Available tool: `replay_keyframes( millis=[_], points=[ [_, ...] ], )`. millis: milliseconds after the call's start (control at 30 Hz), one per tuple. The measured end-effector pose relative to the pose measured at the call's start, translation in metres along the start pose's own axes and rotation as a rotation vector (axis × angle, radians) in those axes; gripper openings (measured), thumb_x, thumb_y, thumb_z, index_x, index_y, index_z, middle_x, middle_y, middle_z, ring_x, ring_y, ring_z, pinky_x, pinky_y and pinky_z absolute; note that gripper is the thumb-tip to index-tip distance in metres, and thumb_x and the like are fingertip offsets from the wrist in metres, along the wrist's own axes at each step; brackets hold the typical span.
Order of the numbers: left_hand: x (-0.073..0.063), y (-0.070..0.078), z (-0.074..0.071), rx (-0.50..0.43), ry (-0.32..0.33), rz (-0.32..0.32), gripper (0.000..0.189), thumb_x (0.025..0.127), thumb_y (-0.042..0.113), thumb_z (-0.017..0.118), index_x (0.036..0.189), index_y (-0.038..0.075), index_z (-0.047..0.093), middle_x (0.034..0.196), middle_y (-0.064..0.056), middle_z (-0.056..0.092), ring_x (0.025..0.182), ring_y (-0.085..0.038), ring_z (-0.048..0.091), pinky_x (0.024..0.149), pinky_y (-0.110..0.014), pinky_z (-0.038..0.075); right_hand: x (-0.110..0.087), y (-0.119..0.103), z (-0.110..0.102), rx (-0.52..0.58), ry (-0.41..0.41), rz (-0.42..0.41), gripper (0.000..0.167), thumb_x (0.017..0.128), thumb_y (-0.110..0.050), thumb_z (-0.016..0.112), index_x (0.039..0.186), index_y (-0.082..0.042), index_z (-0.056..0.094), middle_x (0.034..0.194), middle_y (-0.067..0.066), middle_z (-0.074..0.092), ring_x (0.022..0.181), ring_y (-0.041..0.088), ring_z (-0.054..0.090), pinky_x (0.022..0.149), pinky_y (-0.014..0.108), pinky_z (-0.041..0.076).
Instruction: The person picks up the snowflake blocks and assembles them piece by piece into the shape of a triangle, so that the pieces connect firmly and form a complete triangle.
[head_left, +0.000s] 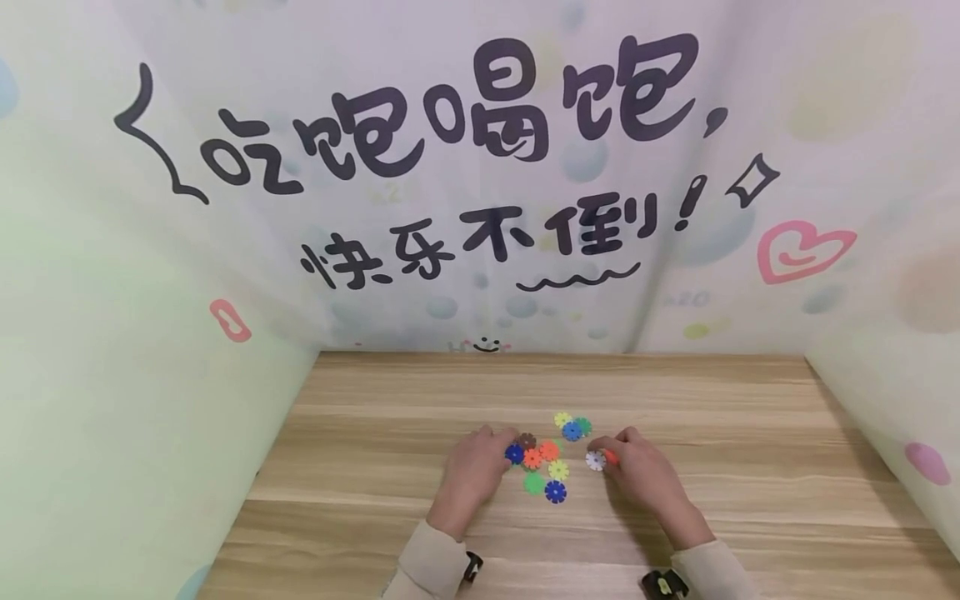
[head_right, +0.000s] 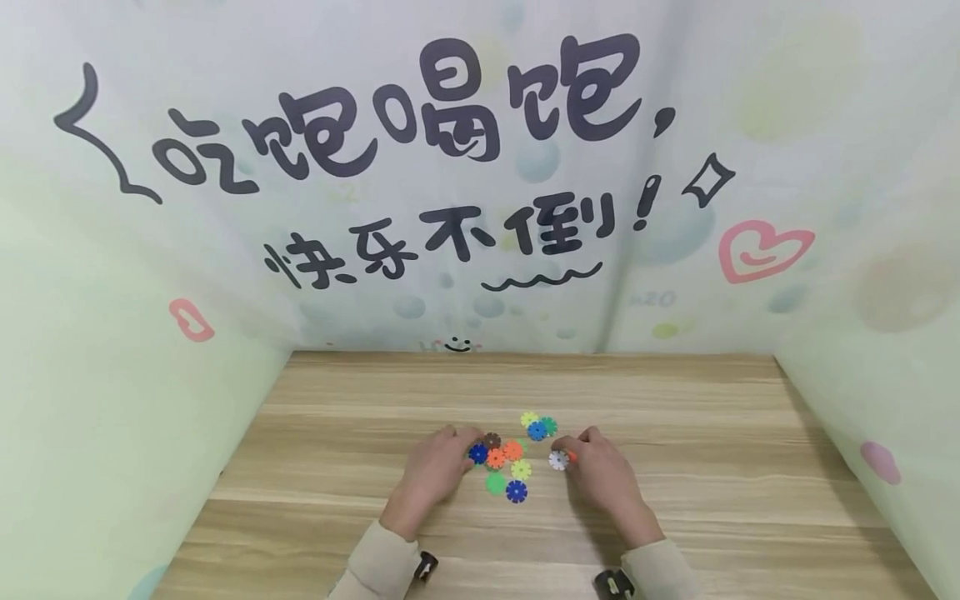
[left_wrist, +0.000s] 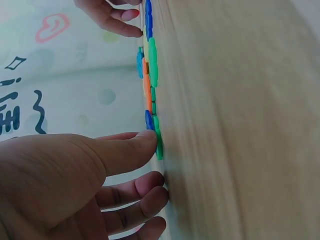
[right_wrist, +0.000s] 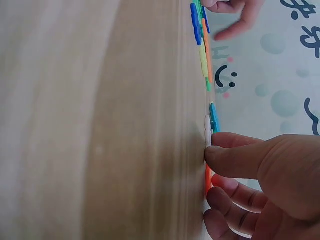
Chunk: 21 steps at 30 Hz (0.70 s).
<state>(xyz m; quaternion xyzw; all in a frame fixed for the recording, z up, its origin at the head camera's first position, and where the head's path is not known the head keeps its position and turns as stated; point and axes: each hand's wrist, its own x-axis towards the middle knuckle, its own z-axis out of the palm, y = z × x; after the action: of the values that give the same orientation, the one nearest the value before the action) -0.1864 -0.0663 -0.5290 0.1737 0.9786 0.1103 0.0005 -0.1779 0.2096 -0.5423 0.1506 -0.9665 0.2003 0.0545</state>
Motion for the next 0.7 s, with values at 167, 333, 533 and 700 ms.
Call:
replay_keyframes(
  millis=[167, 333, 533, 700],
  points=[
    [0.0001, 0.0010, 0.0008, -0.005, -0.017, -0.004, 0.033, 0.091, 0.027, 0.073, 0.123, 0.025, 0.068, 0.096, -0.003, 0.065, 0.083, -0.018, 0.061, 0.067, -0.031, 0.054, 0.0005, -0.0011, 0.0017, 0.012, 0.010, -0.007, 0.030, 0.083, -0.002, 0.078, 0.108, -0.017, 0.073, 0.095, 0.009, 0.060, 0.076, 0.022, 0.060, 0.066, 0.042, 0.055],
    [-0.0001, 0.0017, -0.0016, -0.007, -0.024, -0.013, 0.035, 0.090, 0.026, 0.074, 0.124, 0.023, 0.067, 0.097, -0.005, 0.064, 0.083, -0.019, 0.061, 0.067, -0.033, 0.054, 0.0008, -0.0032, 0.0006, 0.063, -0.029, 0.026, 0.029, 0.082, -0.005, 0.077, 0.109, -0.015, 0.072, 0.096, 0.008, 0.059, 0.074, 0.018, 0.055, 0.064, 0.037, 0.052],
    [-0.0009, 0.0027, -0.0053, -0.016, -0.021, -0.013, 0.033, 0.090, 0.026, 0.075, 0.121, 0.018, 0.066, 0.097, -0.006, 0.064, 0.085, -0.021, 0.063, 0.069, -0.035, 0.055, 0.0021, -0.0047, 0.0023, 0.103, -0.078, 0.086, 0.030, 0.083, -0.018, 0.081, 0.111, -0.016, 0.071, 0.098, 0.006, 0.058, 0.075, 0.016, 0.051, 0.065, 0.035, 0.048],
    [0.0004, 0.0014, -0.0041, -0.035, -0.003, -0.019, 0.027, 0.089, 0.025, 0.076, 0.112, 0.016, 0.065, 0.094, -0.004, 0.063, 0.083, -0.019, 0.062, 0.066, -0.033, 0.054, 0.0048, -0.0065, 0.0028, 0.110, -0.075, 0.109, 0.027, 0.081, -0.015, 0.082, 0.105, -0.016, 0.070, 0.097, 0.005, 0.058, 0.078, 0.018, 0.054, 0.068, 0.038, 0.051]
  ],
)
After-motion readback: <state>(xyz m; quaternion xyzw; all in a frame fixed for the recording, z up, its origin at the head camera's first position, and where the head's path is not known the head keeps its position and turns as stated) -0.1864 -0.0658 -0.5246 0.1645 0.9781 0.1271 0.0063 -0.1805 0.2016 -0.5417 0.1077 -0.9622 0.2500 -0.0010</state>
